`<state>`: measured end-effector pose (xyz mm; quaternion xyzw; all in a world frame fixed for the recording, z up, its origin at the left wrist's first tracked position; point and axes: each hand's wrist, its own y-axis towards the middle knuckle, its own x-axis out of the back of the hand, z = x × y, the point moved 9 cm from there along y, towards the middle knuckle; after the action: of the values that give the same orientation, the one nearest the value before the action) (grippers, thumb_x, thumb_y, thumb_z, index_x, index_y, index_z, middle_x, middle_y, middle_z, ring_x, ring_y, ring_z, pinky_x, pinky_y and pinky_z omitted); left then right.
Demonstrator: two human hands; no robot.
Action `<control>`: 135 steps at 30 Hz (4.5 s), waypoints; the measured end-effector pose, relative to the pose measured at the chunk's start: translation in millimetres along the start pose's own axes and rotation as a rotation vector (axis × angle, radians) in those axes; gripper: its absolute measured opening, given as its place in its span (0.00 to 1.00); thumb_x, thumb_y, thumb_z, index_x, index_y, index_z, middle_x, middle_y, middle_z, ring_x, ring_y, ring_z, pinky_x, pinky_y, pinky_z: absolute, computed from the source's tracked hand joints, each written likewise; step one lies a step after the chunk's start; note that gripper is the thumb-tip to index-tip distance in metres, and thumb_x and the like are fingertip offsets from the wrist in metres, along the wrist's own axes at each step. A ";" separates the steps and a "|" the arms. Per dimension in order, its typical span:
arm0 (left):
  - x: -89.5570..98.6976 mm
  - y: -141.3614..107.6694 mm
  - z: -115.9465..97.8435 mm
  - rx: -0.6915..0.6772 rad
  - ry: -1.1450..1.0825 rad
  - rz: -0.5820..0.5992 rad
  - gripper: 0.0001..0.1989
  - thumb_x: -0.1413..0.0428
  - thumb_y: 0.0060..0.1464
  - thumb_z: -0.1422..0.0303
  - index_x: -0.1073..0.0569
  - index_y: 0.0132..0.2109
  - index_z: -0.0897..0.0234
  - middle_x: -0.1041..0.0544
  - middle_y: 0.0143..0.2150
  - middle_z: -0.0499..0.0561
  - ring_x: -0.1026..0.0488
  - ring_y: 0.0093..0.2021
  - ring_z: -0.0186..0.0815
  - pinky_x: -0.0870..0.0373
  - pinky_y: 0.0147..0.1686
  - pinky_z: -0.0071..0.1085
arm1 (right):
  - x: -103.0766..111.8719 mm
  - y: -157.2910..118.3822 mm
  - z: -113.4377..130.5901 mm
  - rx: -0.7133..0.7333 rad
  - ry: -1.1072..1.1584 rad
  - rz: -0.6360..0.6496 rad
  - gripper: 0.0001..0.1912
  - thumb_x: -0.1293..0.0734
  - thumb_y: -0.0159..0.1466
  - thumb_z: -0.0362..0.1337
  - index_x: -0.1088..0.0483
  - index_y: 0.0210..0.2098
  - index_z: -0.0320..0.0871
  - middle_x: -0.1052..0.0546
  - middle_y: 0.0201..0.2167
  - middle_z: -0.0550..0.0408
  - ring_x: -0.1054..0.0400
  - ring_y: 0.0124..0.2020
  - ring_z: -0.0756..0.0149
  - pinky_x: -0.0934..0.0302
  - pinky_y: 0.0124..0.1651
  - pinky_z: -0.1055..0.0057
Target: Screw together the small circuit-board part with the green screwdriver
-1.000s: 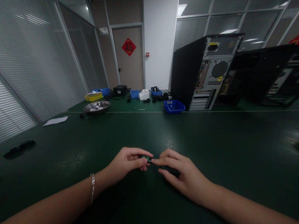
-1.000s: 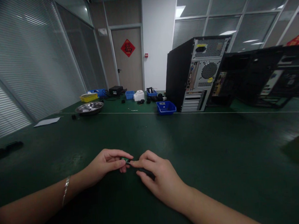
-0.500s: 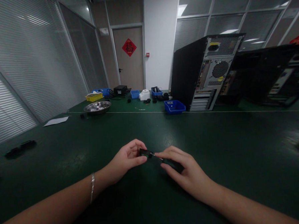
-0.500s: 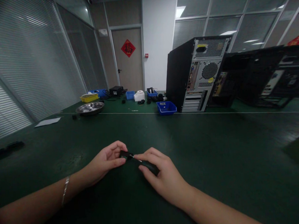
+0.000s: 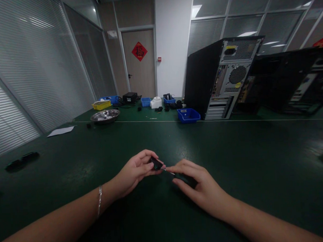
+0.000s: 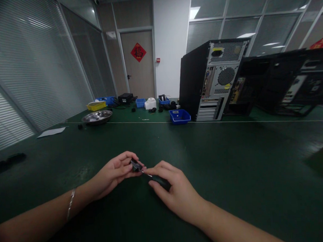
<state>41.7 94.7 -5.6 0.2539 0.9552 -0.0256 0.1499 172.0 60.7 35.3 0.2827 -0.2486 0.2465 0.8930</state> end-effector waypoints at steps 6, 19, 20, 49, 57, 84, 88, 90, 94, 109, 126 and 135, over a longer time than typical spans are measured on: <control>0.5 -1.2 1.7 -0.016 0.145 0.014 0.14 0.48 0.56 0.71 0.36 0.50 0.64 0.28 0.42 0.54 0.29 0.42 0.38 0.35 0.44 0.39 | 0.0 -0.9 -0.9 0.000 -0.009 -0.010 0.17 0.38 0.63 0.30 0.33 0.52 0.47 0.29 0.41 0.51 0.33 0.42 0.65 0.37 0.45 0.68; -15.4 -8.3 -2.0 -0.028 0.458 0.043 0.14 0.52 0.59 0.67 0.36 0.51 0.65 0.28 0.37 0.52 0.29 0.38 0.35 0.33 0.40 0.34 | -1.5 0.0 -1.1 -0.003 -0.013 0.007 0.17 0.38 0.64 0.30 0.33 0.52 0.47 0.29 0.41 0.51 0.33 0.41 0.65 0.37 0.45 0.68; -15.4 -7.8 -1.2 -0.023 0.478 0.045 0.13 0.52 0.59 0.66 0.35 0.50 0.65 0.28 0.36 0.52 0.29 0.35 0.35 0.33 0.37 0.33 | -1.7 0.1 -1.1 -0.004 -0.018 0.010 0.18 0.38 0.64 0.30 0.33 0.52 0.47 0.29 0.41 0.51 0.33 0.41 0.65 0.37 0.45 0.68; 4.8 -0.5 12.0 0.138 0.132 -0.053 0.15 0.43 0.53 0.65 0.26 0.46 0.70 0.22 0.38 0.58 0.24 0.36 0.37 0.29 0.40 0.36 | -0.2 -0.7 -3.2 -0.014 -0.067 -0.012 0.18 0.38 0.63 0.29 0.33 0.52 0.47 0.30 0.40 0.51 0.33 0.40 0.65 0.37 0.43 0.69; 4.3 -1.5 16.0 0.194 0.064 -0.056 0.13 0.41 0.51 0.69 0.25 0.44 0.70 0.22 0.42 0.58 0.24 0.40 0.36 0.30 0.45 0.33 | 0.1 -1.1 -3.8 -0.014 -0.058 -0.013 0.17 0.38 0.63 0.29 0.32 0.51 0.46 0.30 0.40 0.52 0.33 0.41 0.66 0.37 0.44 0.69; 3.5 -3.0 15.9 0.162 0.093 -0.089 0.15 0.42 0.52 0.69 0.29 0.48 0.69 0.22 0.40 0.56 0.25 0.41 0.37 0.31 0.46 0.36 | 0.0 -0.5 -10.1 -0.024 -0.029 -0.038 0.17 0.37 0.63 0.30 0.33 0.52 0.47 0.29 0.40 0.53 0.33 0.41 0.66 0.38 0.44 0.70; 2.7 -2.7 16.2 0.164 0.087 -0.083 0.15 0.42 0.52 0.69 0.29 0.47 0.68 0.23 0.41 0.56 0.25 0.41 0.37 0.32 0.47 0.37 | 0.8 -0.6 -10.2 -0.026 -0.029 -0.047 0.17 0.37 0.63 0.30 0.32 0.51 0.47 0.29 0.40 0.53 0.33 0.41 0.66 0.38 0.44 0.70; 2.9 -2.1 14.1 0.138 0.123 -0.083 0.14 0.43 0.53 0.68 0.28 0.46 0.67 0.24 0.41 0.55 0.26 0.40 0.36 0.31 0.45 0.36 | 2.9 -0.5 -10.0 -0.032 -0.034 -0.063 0.16 0.37 0.63 0.30 0.32 0.51 0.46 0.29 0.39 0.52 0.33 0.40 0.65 0.38 0.43 0.69; 1.5 -1.1 3.2 0.027 0.309 -0.063 0.11 0.44 0.54 0.66 0.27 0.44 0.67 0.25 0.42 0.54 0.28 0.41 0.36 0.33 0.44 0.34 | 7.6 -0.7 -8.5 -0.039 -0.036 -0.096 0.16 0.38 0.63 0.31 0.32 0.50 0.46 0.28 0.39 0.52 0.33 0.40 0.64 0.38 0.42 0.69; -33.4 -11.2 -7.4 -0.089 0.954 0.178 0.09 0.44 0.53 0.64 0.25 0.41 0.59 0.27 0.41 0.50 0.33 0.45 0.37 0.38 0.47 0.34 | 9.9 -1.5 -9.3 -0.057 -0.028 -0.108 0.15 0.38 0.64 0.32 0.32 0.50 0.46 0.28 0.39 0.52 0.33 0.39 0.65 0.38 0.41 0.69; -41.6 -18.8 -11.1 -0.132 1.198 0.199 0.24 0.39 0.42 0.53 0.32 0.42 0.62 0.34 0.42 0.53 0.39 0.42 0.41 0.39 0.41 0.35 | -7.5 -3.6 -10.9 -0.103 -0.093 0.090 0.16 0.34 0.58 0.31 0.33 0.46 0.45 0.28 0.37 0.55 0.33 0.35 0.66 0.39 0.39 0.71; -14.5 -8.2 -10.4 -0.120 0.712 0.050 0.21 0.38 0.46 0.66 0.32 0.48 0.62 0.35 0.45 0.52 0.34 0.42 0.36 0.35 0.43 0.34 | -16.3 -5.7 -15.1 -0.151 -0.211 0.234 0.11 0.32 0.58 0.37 0.30 0.41 0.45 0.26 0.30 0.57 0.33 0.29 0.67 0.41 0.32 0.74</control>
<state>46.8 81.9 8.4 0.2610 0.9408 0.1244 -0.1769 167.6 61.3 12.8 0.2083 -0.3902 0.2983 0.8458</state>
